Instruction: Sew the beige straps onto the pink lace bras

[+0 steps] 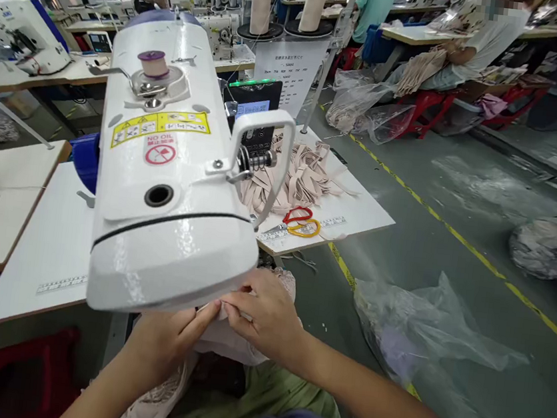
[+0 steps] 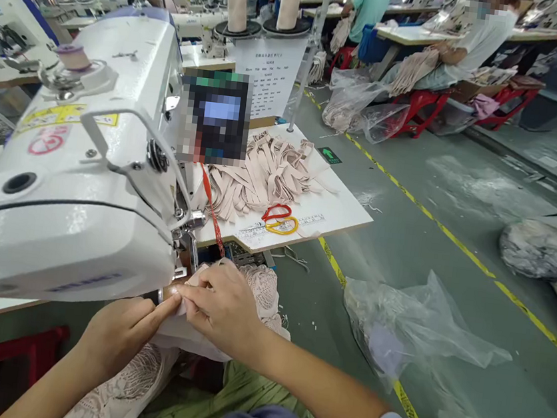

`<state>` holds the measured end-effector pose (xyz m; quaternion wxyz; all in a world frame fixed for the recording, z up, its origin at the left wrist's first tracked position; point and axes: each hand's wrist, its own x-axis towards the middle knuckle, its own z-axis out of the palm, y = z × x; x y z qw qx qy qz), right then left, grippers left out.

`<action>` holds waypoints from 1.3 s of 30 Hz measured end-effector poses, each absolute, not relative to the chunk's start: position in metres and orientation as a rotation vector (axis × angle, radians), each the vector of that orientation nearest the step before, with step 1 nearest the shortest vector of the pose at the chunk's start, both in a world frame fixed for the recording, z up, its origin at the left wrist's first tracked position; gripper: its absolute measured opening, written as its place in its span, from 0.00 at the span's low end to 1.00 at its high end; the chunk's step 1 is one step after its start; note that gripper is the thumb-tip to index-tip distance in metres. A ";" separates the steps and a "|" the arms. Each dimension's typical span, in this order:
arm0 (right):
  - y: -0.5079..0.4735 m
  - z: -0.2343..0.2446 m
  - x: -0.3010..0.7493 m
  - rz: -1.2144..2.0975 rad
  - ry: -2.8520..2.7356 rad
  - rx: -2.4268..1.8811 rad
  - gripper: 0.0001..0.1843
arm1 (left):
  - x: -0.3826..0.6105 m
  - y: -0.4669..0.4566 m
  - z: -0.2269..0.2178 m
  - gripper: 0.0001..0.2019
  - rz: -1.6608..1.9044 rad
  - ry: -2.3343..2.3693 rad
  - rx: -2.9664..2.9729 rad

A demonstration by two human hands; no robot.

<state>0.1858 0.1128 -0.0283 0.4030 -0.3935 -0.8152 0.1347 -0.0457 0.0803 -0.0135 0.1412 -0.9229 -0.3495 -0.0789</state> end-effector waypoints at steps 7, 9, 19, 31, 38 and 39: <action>0.097 -0.056 0.196 1.156 -1.763 -1.036 0.27 | -0.012 0.060 -0.012 0.23 -0.179 -1.294 -2.522; 0.099 -0.053 0.196 1.111 -1.777 -1.031 0.25 | -0.001 0.055 -0.010 0.24 -0.198 -1.348 -2.490; 0.140 -0.024 0.197 1.002 -1.936 -0.932 0.22 | 0.019 0.049 -0.013 0.22 -0.387 -1.751 -2.429; 0.174 -0.012 0.189 1.084 -1.985 -0.756 0.16 | 0.024 0.046 -0.013 0.16 -0.798 -2.300 -2.431; 0.177 -0.008 0.187 1.023 -2.109 -0.821 0.14 | 0.025 0.047 -0.011 0.15 -1.002 -2.440 -2.410; 0.177 -0.009 0.187 1.011 -2.123 -0.818 0.14 | 0.026 0.047 -0.012 0.15 -1.025 -2.450 -2.410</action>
